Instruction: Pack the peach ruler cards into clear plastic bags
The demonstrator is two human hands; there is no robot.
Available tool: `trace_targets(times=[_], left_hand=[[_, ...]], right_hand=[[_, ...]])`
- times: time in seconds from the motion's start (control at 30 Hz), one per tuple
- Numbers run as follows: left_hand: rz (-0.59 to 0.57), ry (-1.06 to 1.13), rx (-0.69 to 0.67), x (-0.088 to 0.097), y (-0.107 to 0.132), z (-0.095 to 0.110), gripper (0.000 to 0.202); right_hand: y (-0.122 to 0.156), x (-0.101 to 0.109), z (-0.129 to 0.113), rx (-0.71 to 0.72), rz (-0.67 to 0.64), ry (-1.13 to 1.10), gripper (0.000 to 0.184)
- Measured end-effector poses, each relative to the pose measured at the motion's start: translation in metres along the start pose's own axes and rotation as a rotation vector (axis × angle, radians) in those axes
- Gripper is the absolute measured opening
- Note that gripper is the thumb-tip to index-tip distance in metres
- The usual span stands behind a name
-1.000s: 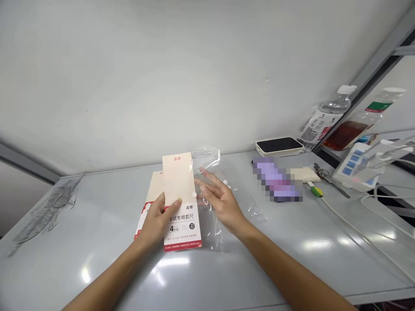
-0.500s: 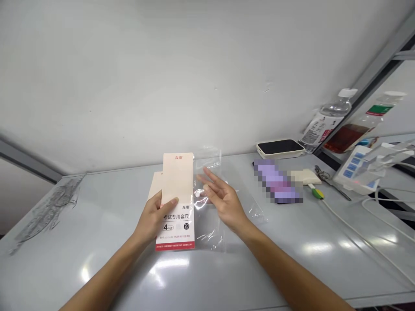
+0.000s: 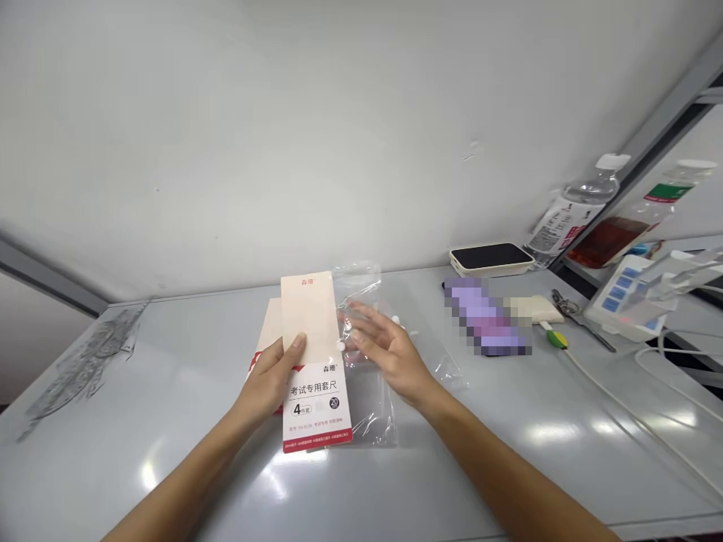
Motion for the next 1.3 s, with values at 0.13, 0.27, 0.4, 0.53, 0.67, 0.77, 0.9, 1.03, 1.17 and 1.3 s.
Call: trace_targets(times=[0.13, 0.27, 0.4, 0.53, 0.67, 0.77, 0.9, 1.03, 1.17, 1.3], left_hand=[[-0.084, -0.115, -0.08, -0.001, -0.001, 0.002, 0.033], [-0.13, -0.169, -0.112, 0.002, -0.001, 0.006, 0.033], [-0.187, -0.213, -0.088, 0.003, -0.001, 0.008, 0.033], [-0.237, -0.245, -0.083, -0.003, 0.002, 0.006, 0.036], [-0.155, -0.175, -0.139, -0.01, 0.004, 0.006, 0.039], [-0.169, -0.068, -0.118, -0.01, 0.003, 0.004, 0.039], [-0.325, -0.083, -0.083, -0.008, -0.002, 0.002, 0.04], [-0.399, -0.148, -0.121, -0.009, -0.004, 0.002, 0.035], [-0.316, -0.213, -0.054, -0.009, -0.007, -0.006, 0.034], [-0.005, -0.468, -0.228, -0.002, -0.008, -0.003, 0.04]], right_hand=[[-0.001, 0.004, 0.002, -0.072, 0.061, -0.071, 0.043], [-0.001, 0.004, 0.004, -0.081, 0.088, -0.098, 0.042], [-0.001, 0.003, 0.006, -0.083, 0.095, -0.087, 0.044], [0.0, -0.002, 0.011, -0.122, 0.03, -0.141, 0.044], [0.002, -0.009, 0.014, -0.126, 0.03, -0.142, 0.035], [0.002, -0.007, 0.012, -0.126, 0.077, -0.138, 0.032], [0.0, 0.002, 0.007, -0.136, 0.14, -0.204, 0.028], [0.0, 0.001, 0.004, -0.165, 0.118, -0.226, 0.032], [0.003, -0.008, 0.008, -0.206, 0.049, -0.224, 0.033], [0.004, -0.012, 0.013, -0.215, 0.006, -0.162, 0.033]])
Point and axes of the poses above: each hand's wrist, its own y-axis away from the middle knuckle, its own x-axis out of the back of the hand, z = x × y, the point moved 4 cm from there along -y, towards the middle knuckle, and after that the axes turned 9 degrees about x, right-handed, at the moved point
